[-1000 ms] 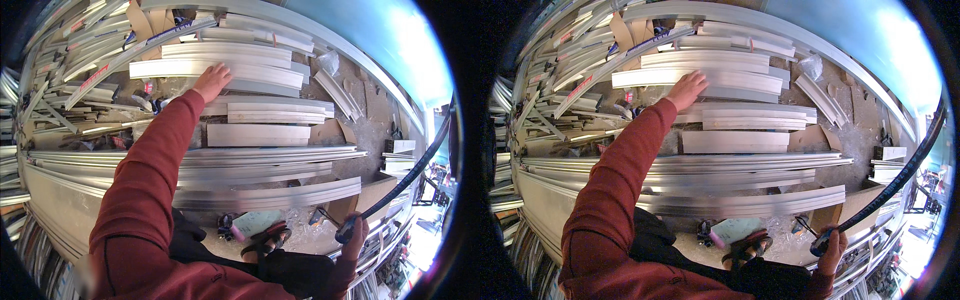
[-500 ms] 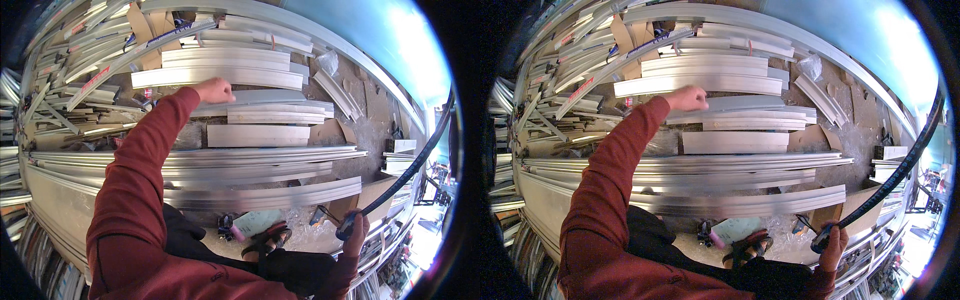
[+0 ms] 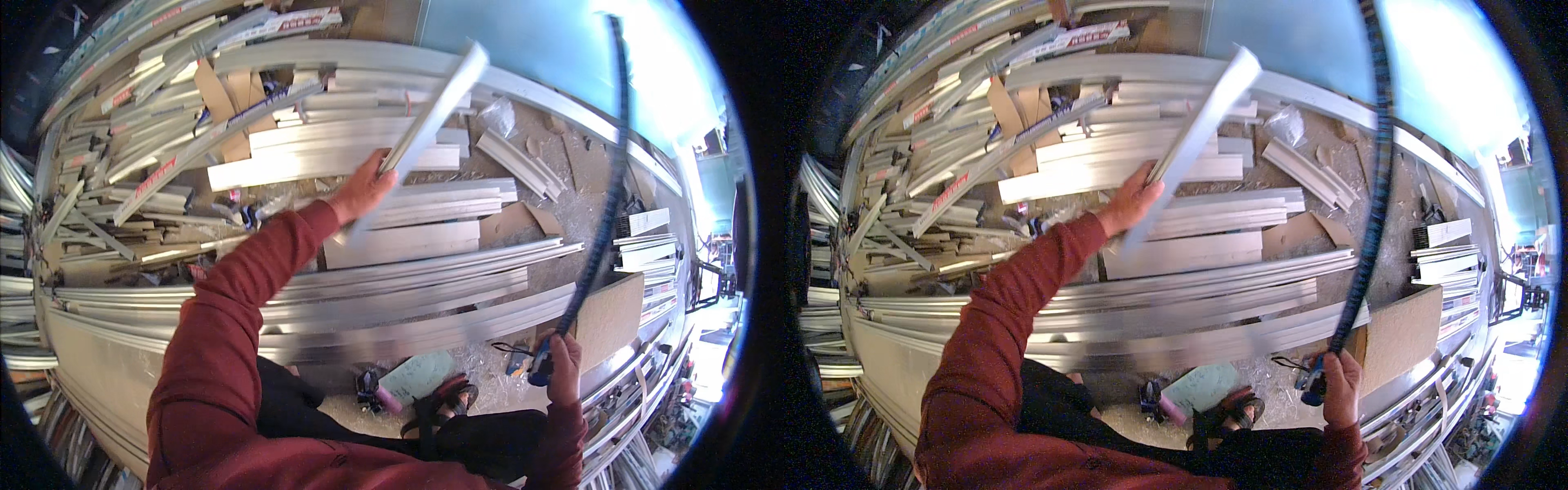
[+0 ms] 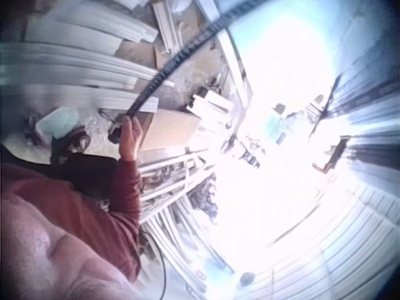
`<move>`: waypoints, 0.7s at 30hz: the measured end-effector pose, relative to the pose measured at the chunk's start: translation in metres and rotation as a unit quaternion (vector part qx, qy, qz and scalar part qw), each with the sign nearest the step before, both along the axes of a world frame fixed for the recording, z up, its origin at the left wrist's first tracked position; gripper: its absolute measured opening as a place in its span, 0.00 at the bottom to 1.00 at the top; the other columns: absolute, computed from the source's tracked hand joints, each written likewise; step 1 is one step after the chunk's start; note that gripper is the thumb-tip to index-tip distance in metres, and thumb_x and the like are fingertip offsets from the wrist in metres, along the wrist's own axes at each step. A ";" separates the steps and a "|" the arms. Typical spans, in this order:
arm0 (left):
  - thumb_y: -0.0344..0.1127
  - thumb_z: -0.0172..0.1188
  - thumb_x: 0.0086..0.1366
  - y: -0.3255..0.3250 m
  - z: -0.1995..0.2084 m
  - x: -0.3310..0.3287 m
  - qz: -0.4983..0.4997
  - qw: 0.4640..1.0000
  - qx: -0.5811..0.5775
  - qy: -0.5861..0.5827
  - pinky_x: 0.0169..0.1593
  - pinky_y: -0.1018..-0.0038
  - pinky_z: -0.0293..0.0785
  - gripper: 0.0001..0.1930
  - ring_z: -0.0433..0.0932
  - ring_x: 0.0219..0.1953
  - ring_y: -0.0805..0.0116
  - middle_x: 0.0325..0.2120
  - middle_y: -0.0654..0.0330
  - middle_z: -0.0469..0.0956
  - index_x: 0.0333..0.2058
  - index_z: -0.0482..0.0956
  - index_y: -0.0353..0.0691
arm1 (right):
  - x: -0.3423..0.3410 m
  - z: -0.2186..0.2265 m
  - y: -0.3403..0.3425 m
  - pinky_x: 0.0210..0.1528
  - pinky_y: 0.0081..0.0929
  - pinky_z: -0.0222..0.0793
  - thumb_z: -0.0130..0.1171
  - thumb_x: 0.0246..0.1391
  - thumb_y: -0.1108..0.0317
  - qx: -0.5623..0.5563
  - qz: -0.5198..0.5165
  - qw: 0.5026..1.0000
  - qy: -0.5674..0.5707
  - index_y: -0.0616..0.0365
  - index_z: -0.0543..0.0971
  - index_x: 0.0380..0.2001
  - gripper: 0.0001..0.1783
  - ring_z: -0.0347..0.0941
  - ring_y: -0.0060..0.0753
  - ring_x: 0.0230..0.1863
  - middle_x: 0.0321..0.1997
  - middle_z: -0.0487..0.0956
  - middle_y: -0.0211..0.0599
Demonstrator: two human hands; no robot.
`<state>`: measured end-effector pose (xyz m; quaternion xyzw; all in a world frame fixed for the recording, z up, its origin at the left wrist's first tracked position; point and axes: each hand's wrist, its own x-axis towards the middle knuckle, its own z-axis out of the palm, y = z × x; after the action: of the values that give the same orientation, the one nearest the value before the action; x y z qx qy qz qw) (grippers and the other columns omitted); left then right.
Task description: The person uses a miter saw to cut a long metal profile into shorter pieces. They measure and mark the profile with a tape measure and pen, then cut it. The cut pieces are moved and stacked with other metal profiles in the workshop.
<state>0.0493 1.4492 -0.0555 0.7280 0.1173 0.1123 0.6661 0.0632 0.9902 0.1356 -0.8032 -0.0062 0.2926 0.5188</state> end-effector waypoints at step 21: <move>0.43 0.50 0.73 -0.263 0.119 0.027 0.066 0.935 -0.280 -0.207 0.32 0.77 0.60 0.14 0.58 0.28 0.79 0.24 0.70 0.62 0.40 0.69 0.36 | -0.015 0.024 0.010 0.31 0.17 0.65 0.49 0.64 0.65 0.063 0.014 0.998 0.011 0.62 0.81 0.31 0.14 0.69 0.16 0.26 0.25 0.77 0.27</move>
<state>0.0766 1.1865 0.0636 0.4628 0.0508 0.2668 0.8439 0.0479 1.0002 0.1596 -0.7653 -0.0305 0.3078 0.5645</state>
